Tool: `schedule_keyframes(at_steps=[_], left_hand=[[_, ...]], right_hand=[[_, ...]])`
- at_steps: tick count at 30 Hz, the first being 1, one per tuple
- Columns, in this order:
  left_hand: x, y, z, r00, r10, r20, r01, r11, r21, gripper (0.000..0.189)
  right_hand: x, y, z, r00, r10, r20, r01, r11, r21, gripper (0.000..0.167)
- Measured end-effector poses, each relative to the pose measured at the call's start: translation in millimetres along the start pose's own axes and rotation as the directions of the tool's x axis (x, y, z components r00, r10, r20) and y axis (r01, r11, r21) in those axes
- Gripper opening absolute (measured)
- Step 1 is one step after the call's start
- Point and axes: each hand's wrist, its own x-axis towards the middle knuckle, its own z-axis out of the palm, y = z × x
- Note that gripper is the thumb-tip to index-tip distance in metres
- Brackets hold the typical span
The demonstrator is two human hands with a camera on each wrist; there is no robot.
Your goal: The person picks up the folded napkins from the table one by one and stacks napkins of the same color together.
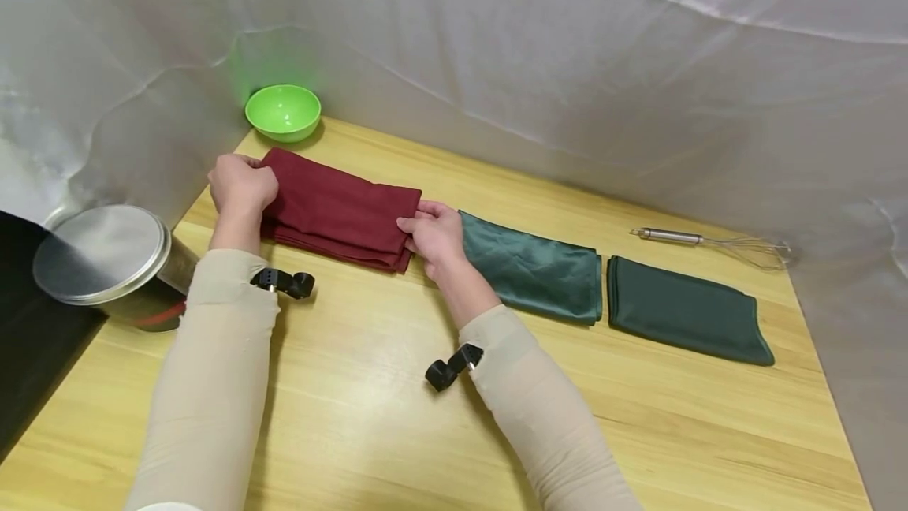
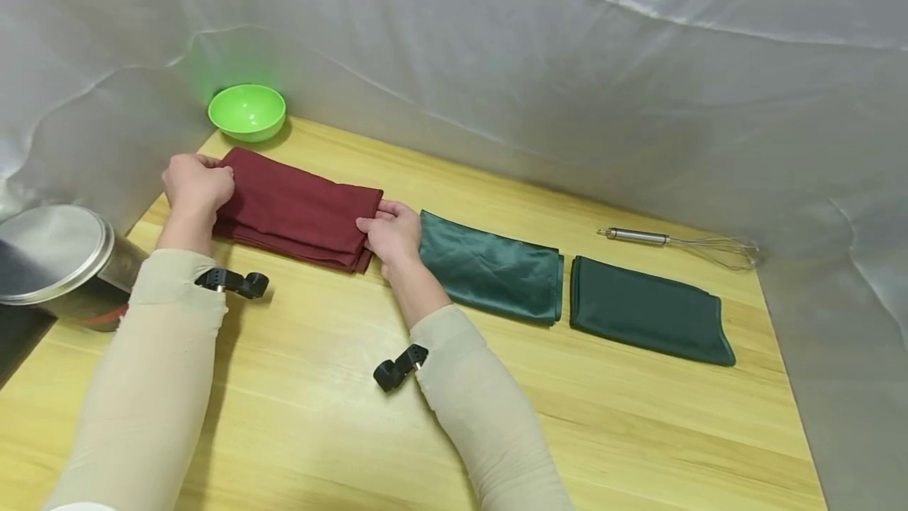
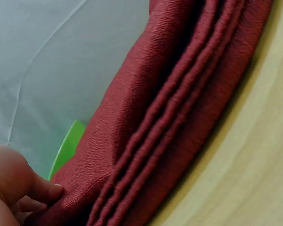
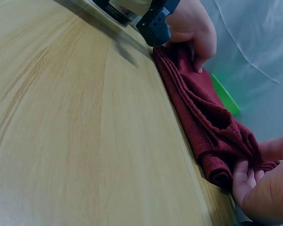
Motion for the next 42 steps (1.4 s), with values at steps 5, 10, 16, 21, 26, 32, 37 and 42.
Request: schedule_keyframes(at_steps=[5,10,16,21,26,32,37,42], left_hand=[[3.3,-3.6,6.3,1.0,-0.007,-0.018,0.006,1.0,-0.019,0.046],[3.6,-5.7,9.7,0.998,-0.034,-0.059,0.031,0.998,-0.053,0.046],[1.1,-9.6,9.3,0.989,-0.062,-0.137,0.056,0.997,-0.051,0.042],[-1.1,-13.3,13.6,0.991,-0.049,-0.127,0.042,0.998,-0.055,0.043],[-2.4,-15.9,15.0,0.992,-0.06,-0.107,0.052,0.996,-0.077,0.047],[-3.8,-20.3,14.9,0.993,-0.06,-0.106,0.052,0.996,-0.073,0.051],[-4.3,-22.0,11.9,0.989,-0.078,-0.128,0.07,0.995,-0.066,0.053],[-5.6,-21.1,10.2,0.986,-0.087,-0.146,0.077,0.995,-0.067,0.054]], right_hand=[[-0.2,0,0,1.0,0.0,-0.011,0.0,1.0,-0.006,0.04],[0.1,0,1,1.0,-0.009,-0.024,0.008,0.999,-0.039,0.042],[0.4,-3,4,0.999,-0.027,-0.027,0.024,0.993,-0.115,0.048],[1.1,-2,5,0.996,-0.079,-0.051,0.065,0.968,-0.243,0.052],[0.3,0,7,0.984,-0.166,-0.058,0.126,0.896,-0.427,0.055],[-1.3,0,9,0.984,-0.167,-0.061,0.12,0.877,-0.464,0.056],[-3.1,-2,11,0.988,-0.145,-0.053,0.107,0.891,-0.441,0.059],[-8.1,-4,10,0.991,-0.126,-0.052,0.092,0.898,-0.429,0.06]])
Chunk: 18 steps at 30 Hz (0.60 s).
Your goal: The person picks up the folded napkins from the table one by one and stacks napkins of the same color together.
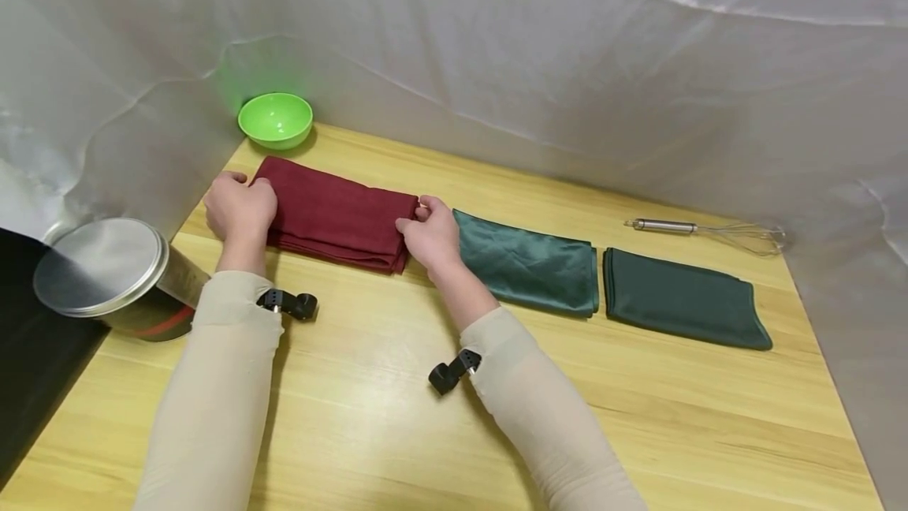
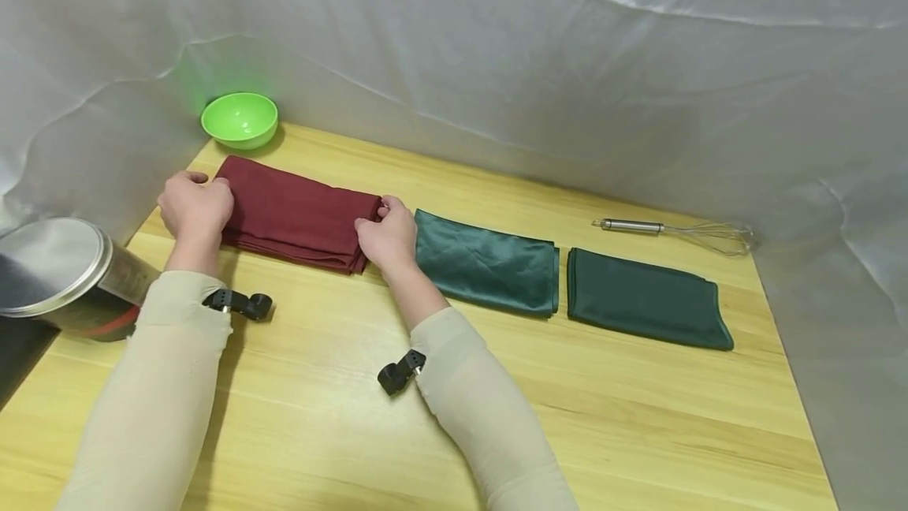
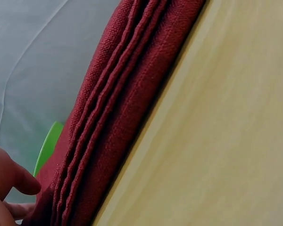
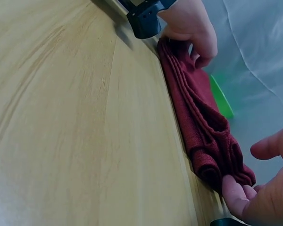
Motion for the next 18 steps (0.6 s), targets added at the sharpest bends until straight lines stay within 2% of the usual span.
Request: schedule_keyframes(at_steps=[5,9,14,18], left_hand=[[-3.5,6.7,1.8,0.998,0.012,-0.056,-0.012,1.0,-0.006,0.055],[-9.1,19.2,5.3,0.989,0.078,-0.126,-0.081,0.997,-0.015,0.052],[-22.7,34.1,13.0,0.957,0.182,-0.228,-0.199,0.979,-0.053,0.046],[-34.6,42.8,17.0,0.924,0.25,-0.29,-0.29,0.951,-0.102,0.046]], right_hand=[[-7.8,-2,-6,0.999,-0.02,0.025,0.02,1.0,-0.01,0.062],[-14.5,-5,-15,0.999,-0.035,0.037,0.035,0.999,-0.009,0.064],[-22.7,-5,-30,0.997,-0.065,0.05,0.065,0.998,0.0,0.063],[-30.6,-4,-49,0.989,-0.144,0.007,0.144,0.989,0.009,0.057]])
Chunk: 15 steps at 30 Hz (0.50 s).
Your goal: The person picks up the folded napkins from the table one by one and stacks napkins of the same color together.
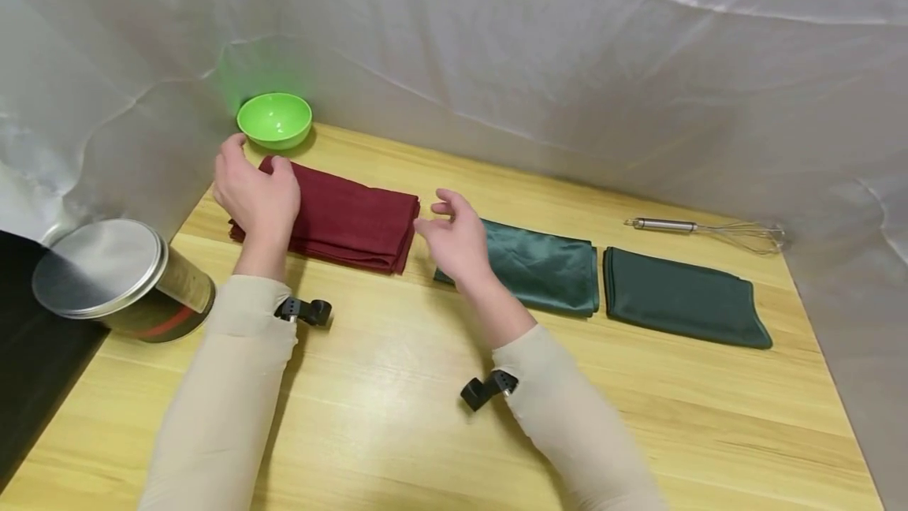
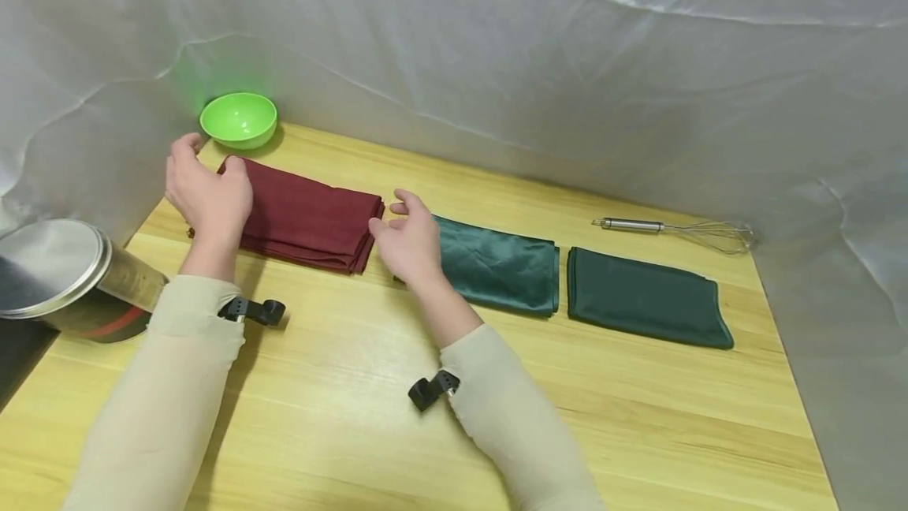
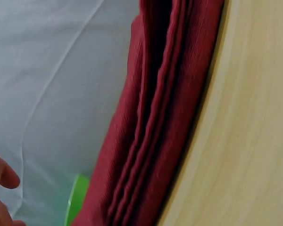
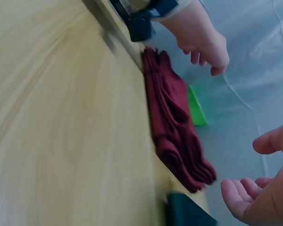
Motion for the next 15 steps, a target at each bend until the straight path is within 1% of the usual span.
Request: schedule_keyframes(at_steps=[4,7,12,15], left_hand=[[-7.7,9.4,-1.5,0.997,0.073,-0.028,-0.075,0.995,-0.063,0.054],[-14.0,15.7,-4.0,0.992,0.124,-0.038,-0.127,0.988,-0.091,0.064],[-25.3,27.2,-7.1,0.984,0.177,-0.019,-0.178,0.973,-0.15,0.08],[-33.0,33.0,-7.5,0.979,0.205,0.023,-0.197,0.963,-0.181,0.087]], right_hand=[[-8.5,0,-18,0.994,-0.101,-0.05,0.102,0.995,0.015,0.051],[-14.5,2,-27,0.983,-0.176,-0.053,0.177,0.984,0.026,0.051],[-21.4,9,-44,0.951,-0.298,-0.078,0.3,0.954,0.018,0.051],[-25.0,14,-57,0.935,-0.336,-0.113,0.339,0.94,0.016,0.052]])
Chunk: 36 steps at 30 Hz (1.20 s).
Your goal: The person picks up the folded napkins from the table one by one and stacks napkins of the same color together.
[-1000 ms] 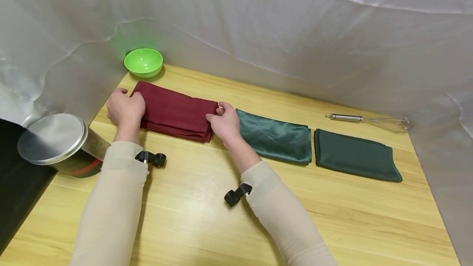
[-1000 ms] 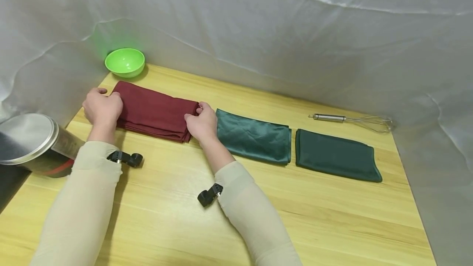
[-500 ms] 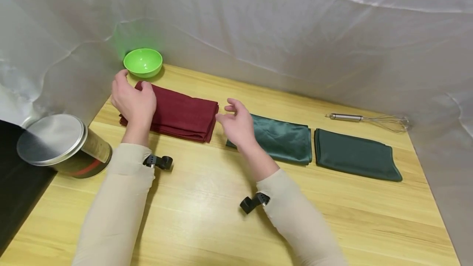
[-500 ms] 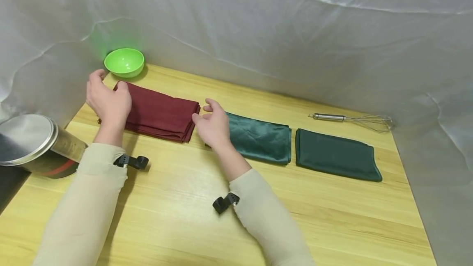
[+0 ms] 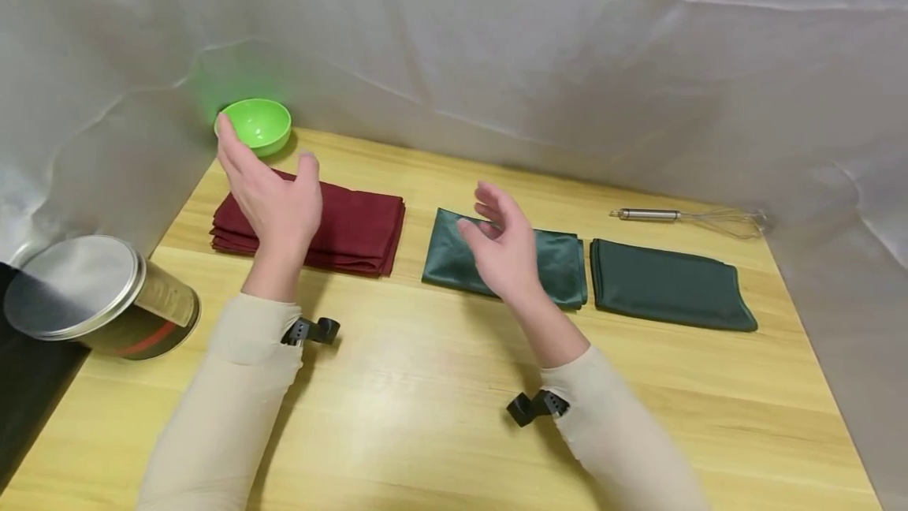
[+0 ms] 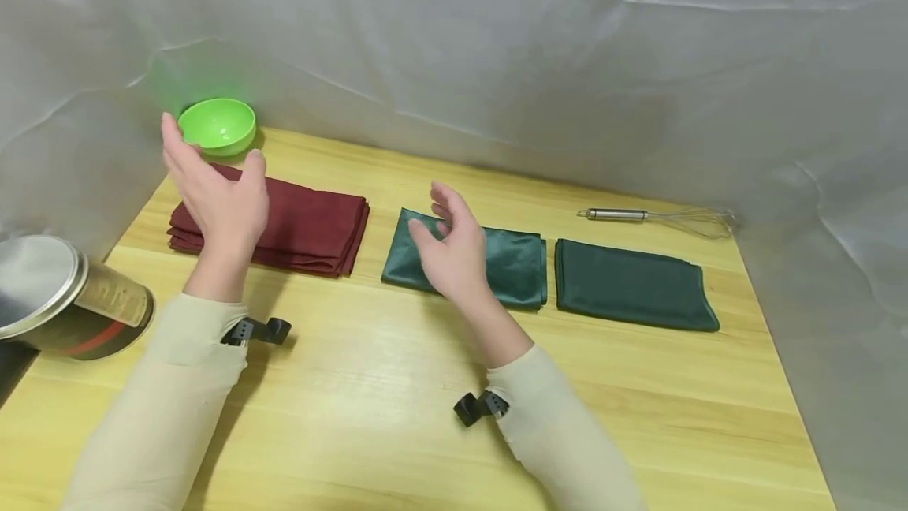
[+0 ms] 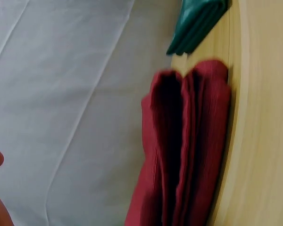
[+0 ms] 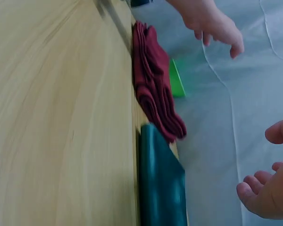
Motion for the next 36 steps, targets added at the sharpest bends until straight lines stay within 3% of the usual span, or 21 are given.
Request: schedule_keyframes(at_steps=[5,7,11,15,18,25,36], left_hand=[[-12.6,11.3,5.1,0.995,0.039,0.097,-0.038,0.999,-0.017,0.096],[-18.8,15.6,8.6,0.989,0.081,0.124,-0.078,0.997,-0.027,0.098],[-32.2,20.6,18.6,0.969,0.194,0.153,-0.185,0.98,-0.072,0.099],[-44.4,21.0,27.3,0.946,0.257,0.2,-0.24,0.965,-0.103,0.1],[-52.6,21.6,29.7,0.925,0.263,0.273,-0.245,0.964,-0.1,0.1],[-71.4,24.8,33.2,0.87,0.27,0.411,-0.246,0.963,-0.112,0.1],[-90.2,24.8,49.5,0.784,0.178,0.594,-0.137,0.984,-0.115,0.099]], right_hand=[[-4.2,7,-23,0.999,-0.041,-0.019,0.041,0.998,-0.037,0.058],[-6.3,10,-31,0.998,-0.056,-0.002,0.056,0.996,-0.072,0.062],[-15.6,-5,-44,0.999,-0.034,0.038,0.04,0.988,-0.15,0.07],[-18.2,3,-56,0.998,-0.025,0.053,0.035,0.979,-0.199,0.075],[-15.1,27,-68,0.999,-0.01,0.051,0.022,0.974,-0.226,0.078],[-19.4,43,-94,0.998,0.055,0.033,-0.045,0.969,-0.245,0.08],[-24.8,66,-123,0.978,0.202,0.043,-0.188,0.959,-0.214,0.081]])
